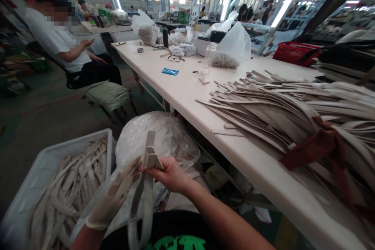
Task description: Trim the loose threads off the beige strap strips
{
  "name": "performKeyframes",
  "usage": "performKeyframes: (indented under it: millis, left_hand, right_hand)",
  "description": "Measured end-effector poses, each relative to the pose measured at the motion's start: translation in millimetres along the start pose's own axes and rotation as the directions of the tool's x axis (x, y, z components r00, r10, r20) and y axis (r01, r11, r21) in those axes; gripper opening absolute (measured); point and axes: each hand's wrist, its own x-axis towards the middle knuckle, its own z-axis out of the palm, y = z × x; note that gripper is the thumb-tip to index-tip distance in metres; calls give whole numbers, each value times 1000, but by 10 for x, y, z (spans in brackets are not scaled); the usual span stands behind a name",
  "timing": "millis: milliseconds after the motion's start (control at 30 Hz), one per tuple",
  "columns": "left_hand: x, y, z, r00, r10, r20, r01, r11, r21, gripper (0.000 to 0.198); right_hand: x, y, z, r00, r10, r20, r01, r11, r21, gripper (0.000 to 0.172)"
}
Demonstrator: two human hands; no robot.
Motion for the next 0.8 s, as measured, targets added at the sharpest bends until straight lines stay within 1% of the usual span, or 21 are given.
performKeyframes:
  millis: [67, 133, 200, 300, 367, 433, 567, 667, 700, 800]
  left_hand:
    - [98, 77, 65, 997, 74, 15, -74, 997, -5, 52]
    - [198, 114, 143, 996, 82, 42, -84, 996, 35, 50]
    - [289, 114, 208, 997, 64, 34, -66, 996, 62, 46]
    - [381, 70, 244, 991, 120, -55, -122, 992, -22, 38]
    - [400, 31, 234, 986, 141, -91, -150, 984, -96, 37]
    - [376, -2, 218, 988, 131, -81, -139, 985, -105, 37]
    - [249, -50, 209, 995, 93, -24, -93, 996, 4, 39]
    - [182, -59, 176, 996, 80, 24, -82, 991, 104, 36]
    - [176, -54, 148, 995, 99, 7, -99, 987, 130, 35]
    - [191, -24, 34, 981, 162, -110, -142, 975, 173, 36]
  right_hand:
    - [12, -1, 40, 994, -83, 70, 94, 981, -169, 28]
    - [15, 28, 91, 976, -151, 159, 194, 930, -312, 28]
    - [1, 76, 137, 959, -180, 219, 251, 897, -365, 28]
    - [-47, 149, 188, 951, -180, 250, 264, 894, -361, 27]
    - [-82, 185, 220, 959, -173, 225, 250, 890, -381, 27]
    - [-105, 206, 252, 969, -173, 175, 230, 890, -394, 28]
    - [-95, 206, 273, 974, -198, 110, 225, 898, -378, 28]
    - [-71, 188, 199, 976, -204, 70, 216, 910, -353, 29]
    - [-66, 175, 152, 978, -205, 44, 207, 918, -338, 28]
    - [-37, 95, -27, 981, -175, -79, 150, 955, -258, 26]
